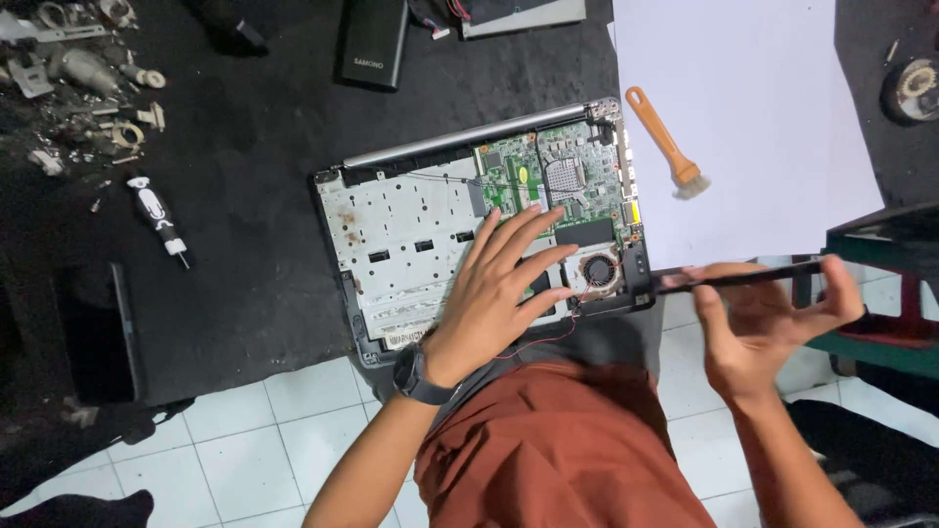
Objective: Removing the bottom cover of a laptop by unscrewing it and prying it open.
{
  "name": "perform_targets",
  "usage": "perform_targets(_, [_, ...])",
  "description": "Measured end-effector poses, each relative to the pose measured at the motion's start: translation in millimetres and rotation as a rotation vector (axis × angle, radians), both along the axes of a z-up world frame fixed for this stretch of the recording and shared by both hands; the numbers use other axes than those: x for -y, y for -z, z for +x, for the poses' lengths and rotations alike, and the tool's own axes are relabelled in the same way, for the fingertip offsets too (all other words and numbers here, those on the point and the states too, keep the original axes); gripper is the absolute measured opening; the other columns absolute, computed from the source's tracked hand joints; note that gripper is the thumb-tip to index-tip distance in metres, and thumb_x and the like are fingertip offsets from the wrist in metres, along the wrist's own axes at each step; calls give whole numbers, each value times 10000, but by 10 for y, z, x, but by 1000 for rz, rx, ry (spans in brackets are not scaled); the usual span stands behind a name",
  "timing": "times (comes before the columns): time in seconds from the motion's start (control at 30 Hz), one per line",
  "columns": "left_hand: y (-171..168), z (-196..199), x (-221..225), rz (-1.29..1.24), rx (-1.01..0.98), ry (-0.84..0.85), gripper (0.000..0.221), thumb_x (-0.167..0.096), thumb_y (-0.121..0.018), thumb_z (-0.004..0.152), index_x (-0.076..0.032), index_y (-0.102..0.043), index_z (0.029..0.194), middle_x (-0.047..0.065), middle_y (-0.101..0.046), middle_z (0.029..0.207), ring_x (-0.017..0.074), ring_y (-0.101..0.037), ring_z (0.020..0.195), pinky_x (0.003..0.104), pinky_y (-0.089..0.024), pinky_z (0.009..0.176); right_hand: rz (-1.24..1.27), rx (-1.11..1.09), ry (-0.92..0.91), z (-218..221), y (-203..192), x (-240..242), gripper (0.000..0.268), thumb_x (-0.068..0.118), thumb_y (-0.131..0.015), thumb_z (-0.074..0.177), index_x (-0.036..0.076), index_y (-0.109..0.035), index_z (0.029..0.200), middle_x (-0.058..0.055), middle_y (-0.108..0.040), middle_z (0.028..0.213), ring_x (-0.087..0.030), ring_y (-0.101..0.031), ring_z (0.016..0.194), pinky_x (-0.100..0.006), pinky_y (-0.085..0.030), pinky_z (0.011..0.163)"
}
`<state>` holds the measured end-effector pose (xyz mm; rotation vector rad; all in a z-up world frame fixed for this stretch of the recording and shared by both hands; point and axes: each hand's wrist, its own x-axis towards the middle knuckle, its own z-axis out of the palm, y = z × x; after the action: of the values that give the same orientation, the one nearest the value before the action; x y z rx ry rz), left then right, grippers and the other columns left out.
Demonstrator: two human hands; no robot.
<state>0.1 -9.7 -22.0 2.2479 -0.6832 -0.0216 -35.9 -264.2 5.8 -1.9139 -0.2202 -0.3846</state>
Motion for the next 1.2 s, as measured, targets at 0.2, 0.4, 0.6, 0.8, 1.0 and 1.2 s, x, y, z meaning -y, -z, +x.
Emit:
perform_targets(0.2, [-181, -70, -13, 132, -80, 68, 677, -343, -685, 1017, -143, -383, 1589, 109, -233, 1708, 331, -207, 1607, 615, -119, 1329, 252, -356, 185, -500, 386, 180, 520, 53, -546, 1014, 42, -294, 1468, -180, -498, 559, -270, -560, 456, -388, -540, 591])
perform_targets(0.4, [-745, 414, -408, 136, 13, -68, 479, -305, -766, 934, -201, -634, 1383, 88, -489, 1572, 365, -516, 1429, 585, -278, 1263, 286, -676, 11, -811, 901, 269, 502, 133, -628, 943, 60, -475, 1416, -38, -607, 508, -176, -621, 401, -273, -533, 439])
perform_targets(0.6, [2, 1854, -1498, -21, 361, -290, 237, -148, -695, 1128, -65, -530, 979, 112, -564, 820, 257, -587, 769, 420, -423, 699, 564, -827, 23, -774, 1473, 159, 305, 121, -612, 981, 187, -349, 1120, -97, -559, 547, -129, -371, 276, -284, -294, 244])
perform_targets(0.8, [370, 2189, -1561, 88, 395, -398, 235, -70, -831, 971, -131, -610, 1022, 36, -587, 824, 254, -624, 789, 426, -483, 639, 584, -836, 45, -749, 1387, 125, 374, 140, -629, 955, 147, -372, 1227, -87, -592, 591, -220, -461, 257, -389, -435, 181])
perform_targets(1.0, [628, 2377, -1462, 150, 463, -581, 370, -261, -876, 972, -124, -573, 809, 24, -627, 733, 259, -632, 662, 461, -472, 557, 574, -838, 74, -755, 1560, 183, 335, 142, -645, 967, 166, -378, 1167, -95, -592, 593, -141, -404, 286, -319, -347, 227])
perform_targets(1.2, [669, 2387, -1461, 182, 500, -525, 374, -137, -752, 1040, -92, -465, 804, 114, -530, 725, 406, -540, 692, 482, -395, 573, 516, -814, 65, -678, 1405, 107, 358, 123, -647, 960, 123, -438, 1251, -63, -563, 559, -108, -406, 303, -278, -342, 261])
